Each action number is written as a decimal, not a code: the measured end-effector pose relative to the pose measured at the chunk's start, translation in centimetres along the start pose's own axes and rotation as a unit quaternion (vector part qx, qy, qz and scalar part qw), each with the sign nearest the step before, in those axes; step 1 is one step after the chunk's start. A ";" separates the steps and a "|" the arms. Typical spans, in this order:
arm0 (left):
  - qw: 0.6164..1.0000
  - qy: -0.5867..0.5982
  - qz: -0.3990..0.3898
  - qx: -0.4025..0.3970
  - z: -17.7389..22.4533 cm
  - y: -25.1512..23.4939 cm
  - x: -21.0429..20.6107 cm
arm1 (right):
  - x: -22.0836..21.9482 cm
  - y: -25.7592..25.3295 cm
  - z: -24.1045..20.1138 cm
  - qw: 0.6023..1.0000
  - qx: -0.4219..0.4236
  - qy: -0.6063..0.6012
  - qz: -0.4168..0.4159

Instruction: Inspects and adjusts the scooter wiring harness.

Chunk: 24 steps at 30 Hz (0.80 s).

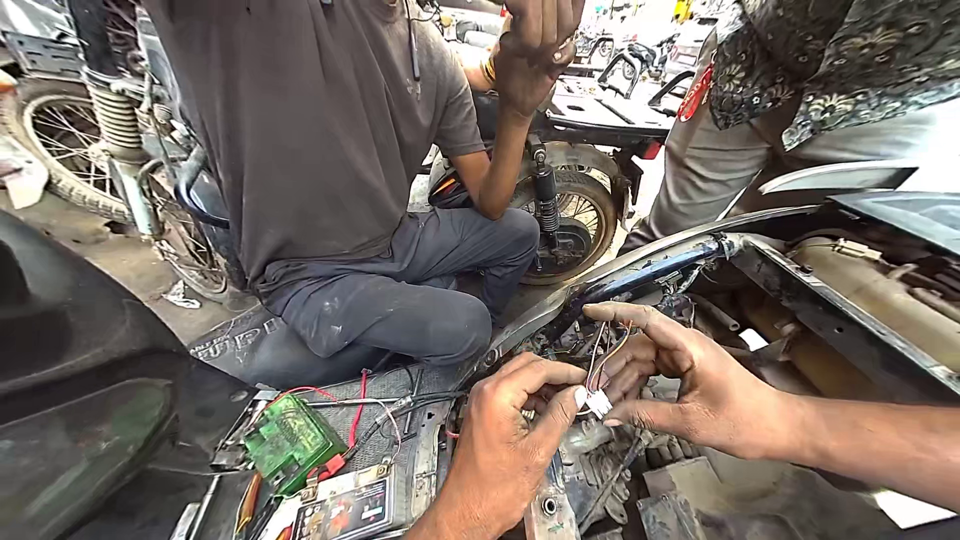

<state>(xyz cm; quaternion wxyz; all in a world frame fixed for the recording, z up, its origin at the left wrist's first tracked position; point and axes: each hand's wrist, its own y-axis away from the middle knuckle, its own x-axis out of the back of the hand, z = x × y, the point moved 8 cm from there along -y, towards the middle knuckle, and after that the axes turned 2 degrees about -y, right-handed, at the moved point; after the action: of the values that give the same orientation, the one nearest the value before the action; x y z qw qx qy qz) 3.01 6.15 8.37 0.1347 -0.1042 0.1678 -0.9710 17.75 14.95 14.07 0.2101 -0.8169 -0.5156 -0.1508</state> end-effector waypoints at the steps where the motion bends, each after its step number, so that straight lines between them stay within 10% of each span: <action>1: 1.000 0.004 0.007 -0.004 0.0 0.1 0.0 | -0.1 0.0 0.0 1.000 -0.001 -0.002 -0.001; 24: 0.991 0.071 -0.110 0.013 -0.1 -0.3 -0.9 | -1.0 0.5 -0.1 0.997 -0.011 -0.054 -0.063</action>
<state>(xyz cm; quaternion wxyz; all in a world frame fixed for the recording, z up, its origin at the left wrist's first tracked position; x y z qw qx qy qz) 3.79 6.75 8.23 0.0163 -0.0514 0.1519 -0.9869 17.74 13.94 13.59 0.1636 -0.7921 -0.5747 -0.1249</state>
